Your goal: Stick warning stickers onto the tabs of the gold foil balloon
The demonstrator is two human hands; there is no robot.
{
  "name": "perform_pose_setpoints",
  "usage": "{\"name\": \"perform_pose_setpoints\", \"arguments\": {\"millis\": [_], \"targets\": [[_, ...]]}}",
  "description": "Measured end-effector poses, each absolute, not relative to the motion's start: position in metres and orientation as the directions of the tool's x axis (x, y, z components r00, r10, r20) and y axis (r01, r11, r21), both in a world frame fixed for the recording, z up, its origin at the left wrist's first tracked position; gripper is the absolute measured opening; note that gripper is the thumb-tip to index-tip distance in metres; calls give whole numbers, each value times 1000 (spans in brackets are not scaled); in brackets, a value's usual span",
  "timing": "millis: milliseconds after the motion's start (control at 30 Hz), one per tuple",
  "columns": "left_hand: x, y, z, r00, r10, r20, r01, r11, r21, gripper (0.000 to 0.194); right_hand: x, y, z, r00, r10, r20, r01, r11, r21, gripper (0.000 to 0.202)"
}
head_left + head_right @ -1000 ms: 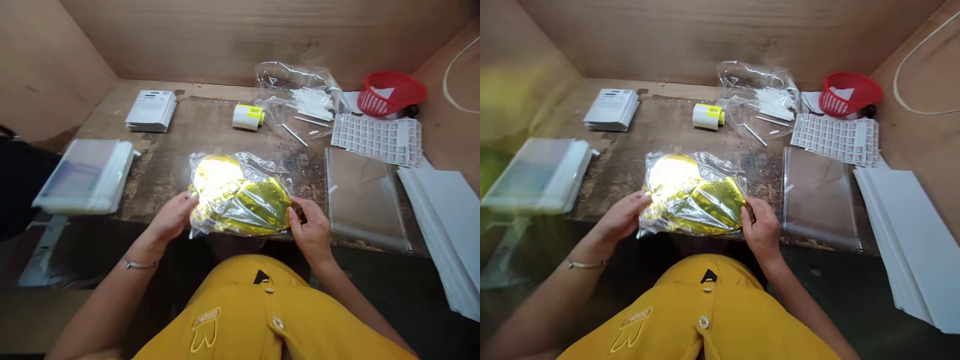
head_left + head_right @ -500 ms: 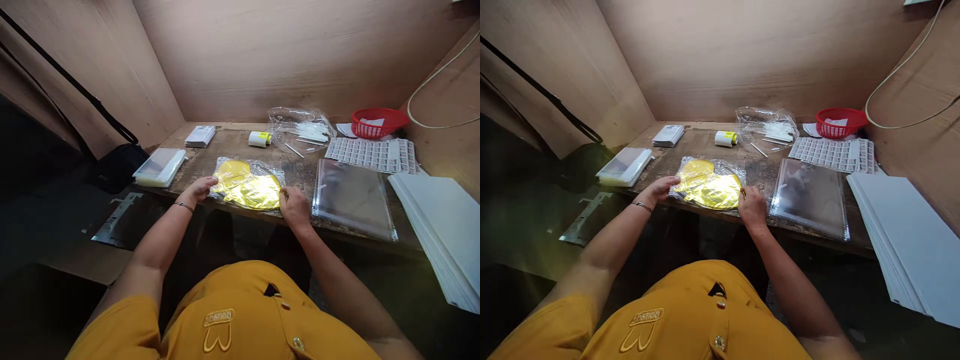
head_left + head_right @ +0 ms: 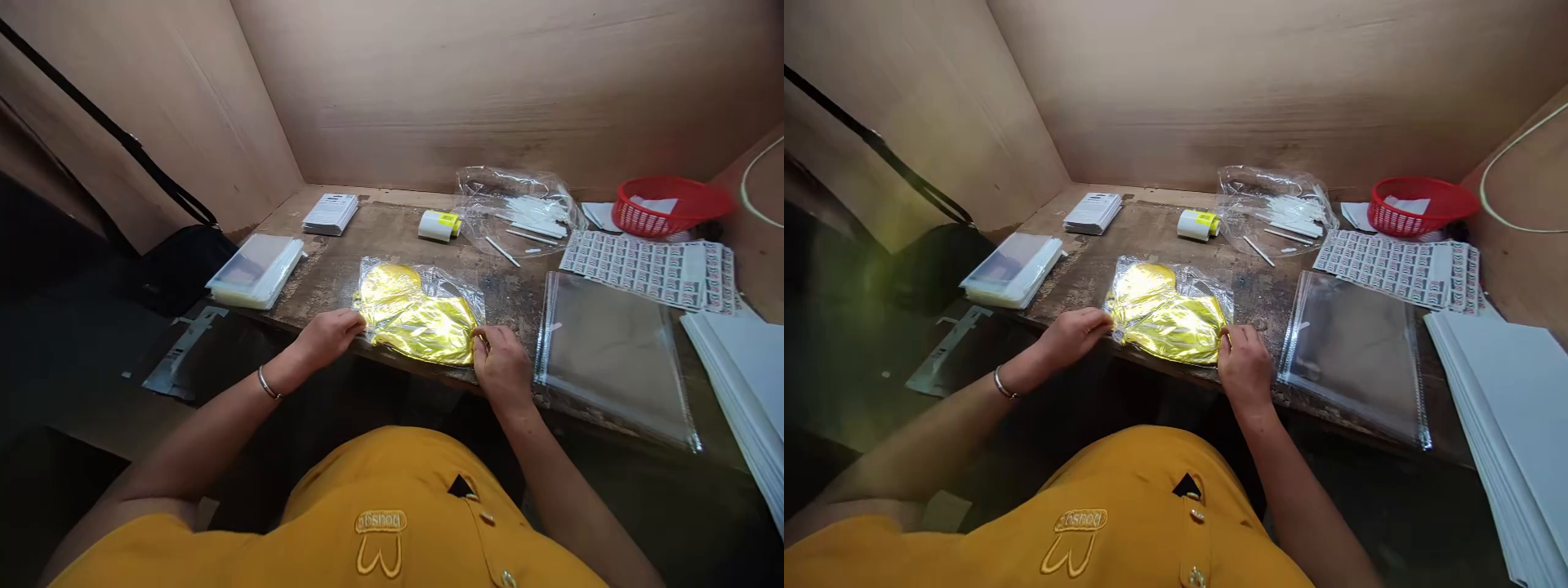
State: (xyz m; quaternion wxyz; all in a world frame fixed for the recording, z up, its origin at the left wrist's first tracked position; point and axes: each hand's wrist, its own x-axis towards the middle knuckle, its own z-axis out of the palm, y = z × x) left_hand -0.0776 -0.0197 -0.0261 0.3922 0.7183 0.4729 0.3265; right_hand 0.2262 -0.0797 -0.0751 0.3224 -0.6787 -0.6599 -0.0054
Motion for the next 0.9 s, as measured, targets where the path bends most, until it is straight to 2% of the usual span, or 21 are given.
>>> {"name": "perform_pose_setpoints", "arguments": {"millis": [167, 300, 367, 433, 467, 533, 567, 600, 667, 700, 733, 767, 800, 833, 867, 900], "targets": [[-77, -2, -24, 310, 944, 115, 419, -244, 875, 11, 232, -83, -77, 118, 896, 428, 905, 80, -418, 20], [-70, 13, -19, 352, 933, 77, 327, -200, 924, 18, 223, -86, -56, 26, 854, 520, 942, 153, -299, 27], [-60, 19, -13, 396, 915, 77, 279, -199, 939, 19, 202, -82, -37, -112, 842, 527, 933, 272, -237, 44], [-49, 23, -2, 437, 895, 94, 233, -214, 949, 18, 172, -72, -20, -245, 871, 425, 900, 368, -234, 67], [-44, 23, 5, 457, 882, 114, 214, -234, 949, 17, 158, -65, -14, -287, 894, 344, 888, 383, -255, 69], [-39, 23, 18, 480, 852, 209, 189, -333, 924, 16, 137, -49, -4, -302, 932, 199, 876, 354, -329, 45], [-39, 23, 23, 457, 837, 300, 170, -413, 895, 18, 132, -42, 0, -272, 948, 165, 868, 315, -384, 33], [-41, 23, 25, 390, 826, 406, 136, -488, 862, 23, 131, -36, 4, -216, 963, 159, 849, 266, -456, 26], [-48, 24, 21, 101, 832, 545, 8, -549, 836, 44, 137, -30, 14, -39, 979, 198, 736, 163, -658, 20], [-51, 25, 15, -57, 872, 487, -91, -490, 867, 54, 141, -30, 20, 60, 976, 211, 619, 130, -775, 16], [-52, 26, 7, -151, 928, 340, -209, -367, 907, 61, 144, -31, 27, 160, 966, 205, 457, 112, -882, 15], [-52, 27, 0, -118, 986, 120, -327, -152, 933, 64, 146, -32, 33, 249, 953, 173, 260, 106, -960, 16], [-50, 27, -7, 18, 995, -100, -417, 98, 904, 66, 145, -35, 37, 319, 941, 117, 53, 106, -993, 18], [-48, 26, -12, 206, 947, -246, -458, 316, 831, 66, 142, -37, 40, 364, 930, 45, -139, 102, -985, 23], [-45, 25, -15, 374, 873, -314, -463, 469, 752, 65, 137, -39, 41, 391, 920, -27, -293, 96, -951, 27], [-42, 24, -17, 490, 811, -318, -461, 551, 695, 61, 133, -41, 40, 408, 909, -89, -401, 90, -912, 30]]}}
